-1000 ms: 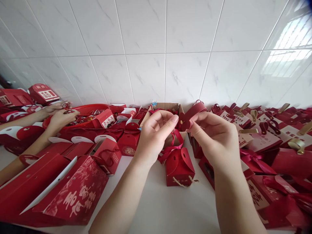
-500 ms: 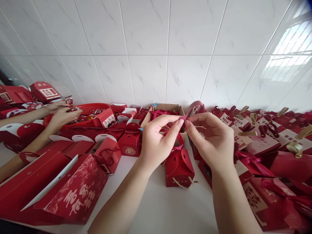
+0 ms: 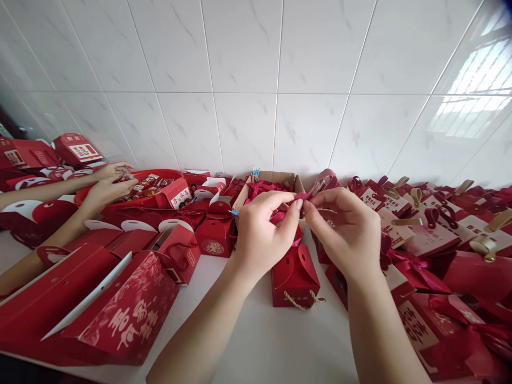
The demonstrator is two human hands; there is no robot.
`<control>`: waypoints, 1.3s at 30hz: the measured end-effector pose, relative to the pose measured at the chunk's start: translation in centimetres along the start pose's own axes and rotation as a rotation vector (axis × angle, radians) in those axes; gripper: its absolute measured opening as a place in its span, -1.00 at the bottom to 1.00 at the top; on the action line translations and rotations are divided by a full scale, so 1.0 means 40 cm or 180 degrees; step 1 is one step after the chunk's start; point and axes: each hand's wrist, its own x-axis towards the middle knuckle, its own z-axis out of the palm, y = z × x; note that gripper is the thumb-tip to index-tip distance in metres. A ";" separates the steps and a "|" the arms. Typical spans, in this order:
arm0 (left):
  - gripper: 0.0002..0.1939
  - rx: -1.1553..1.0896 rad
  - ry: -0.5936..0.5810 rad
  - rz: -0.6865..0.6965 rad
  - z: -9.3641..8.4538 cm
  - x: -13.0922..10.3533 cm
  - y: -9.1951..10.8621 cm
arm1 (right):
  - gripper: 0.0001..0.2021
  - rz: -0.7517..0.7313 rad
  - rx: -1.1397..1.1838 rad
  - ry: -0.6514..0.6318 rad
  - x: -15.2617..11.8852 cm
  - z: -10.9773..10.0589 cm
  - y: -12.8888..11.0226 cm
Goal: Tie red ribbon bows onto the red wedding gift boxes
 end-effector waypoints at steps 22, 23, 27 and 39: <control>-0.90 0.0548 0.0388 0.0154 0.011 -0.001 -0.027 | -0.97 0.0141 0.0072 -0.0151 -0.005 0.019 0.009; -0.89 0.0452 0.0363 0.0079 0.010 0.000 -0.026 | -0.98 0.0159 0.0080 -0.0070 -0.003 0.017 0.008; -0.89 0.0192 0.0149 0.0051 0.008 0.001 -0.022 | -0.96 0.0298 0.0237 0.0019 0.005 0.007 0.003; -0.92 0.0010 -0.0035 0.0557 0.000 0.007 -0.017 | -0.89 0.0497 0.0966 -0.0325 0.001 -0.017 -0.010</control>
